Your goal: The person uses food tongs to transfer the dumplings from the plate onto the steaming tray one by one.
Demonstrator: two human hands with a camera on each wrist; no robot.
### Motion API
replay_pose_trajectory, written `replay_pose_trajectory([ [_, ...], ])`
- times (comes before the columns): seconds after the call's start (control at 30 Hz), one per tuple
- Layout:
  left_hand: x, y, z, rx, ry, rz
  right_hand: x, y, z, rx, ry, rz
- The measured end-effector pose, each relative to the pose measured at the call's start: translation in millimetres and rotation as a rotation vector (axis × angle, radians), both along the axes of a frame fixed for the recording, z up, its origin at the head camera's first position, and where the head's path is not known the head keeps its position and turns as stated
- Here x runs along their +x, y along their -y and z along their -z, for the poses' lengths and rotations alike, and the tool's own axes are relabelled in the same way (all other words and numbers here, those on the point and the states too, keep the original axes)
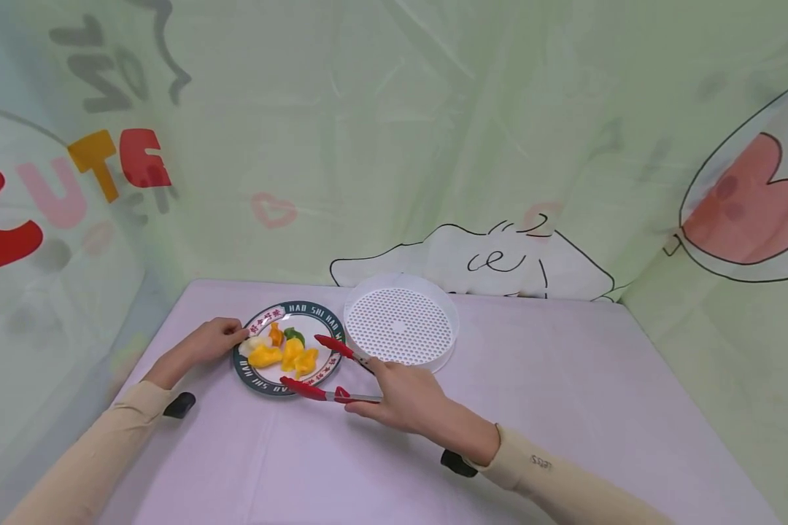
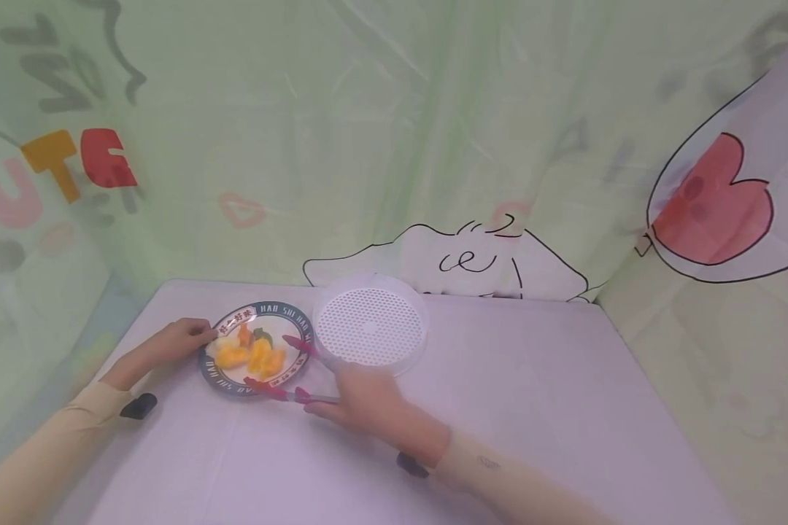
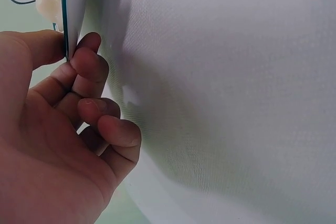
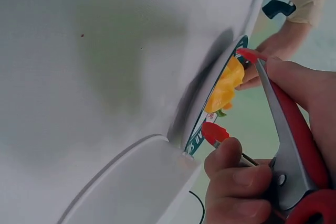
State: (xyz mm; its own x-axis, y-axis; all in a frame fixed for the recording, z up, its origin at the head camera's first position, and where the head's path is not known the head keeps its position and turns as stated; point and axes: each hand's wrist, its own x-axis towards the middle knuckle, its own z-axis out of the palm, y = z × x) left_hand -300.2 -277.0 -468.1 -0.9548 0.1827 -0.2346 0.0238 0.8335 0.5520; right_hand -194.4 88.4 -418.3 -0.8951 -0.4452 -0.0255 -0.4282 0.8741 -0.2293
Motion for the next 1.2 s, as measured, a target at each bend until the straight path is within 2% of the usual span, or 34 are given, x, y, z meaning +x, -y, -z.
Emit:
replay_pose_trajectory([
  [0.37,1.7,-2.5,-3.1,-0.001,-0.006,0.009,-9.1,4.3,-2.4,-0.028,0.044,-0.031],
  [0.67,1.2,-1.8,-2.2,0.007,-0.006,0.009,-9.3,2.8,-0.9,-0.032,0.019,-0.037],
  [1.2,2.0,-1.2,-1.4,0.007,-0.013,0.015,-6.4,-4.8,-1.2,-0.055,0.034,0.009],
])
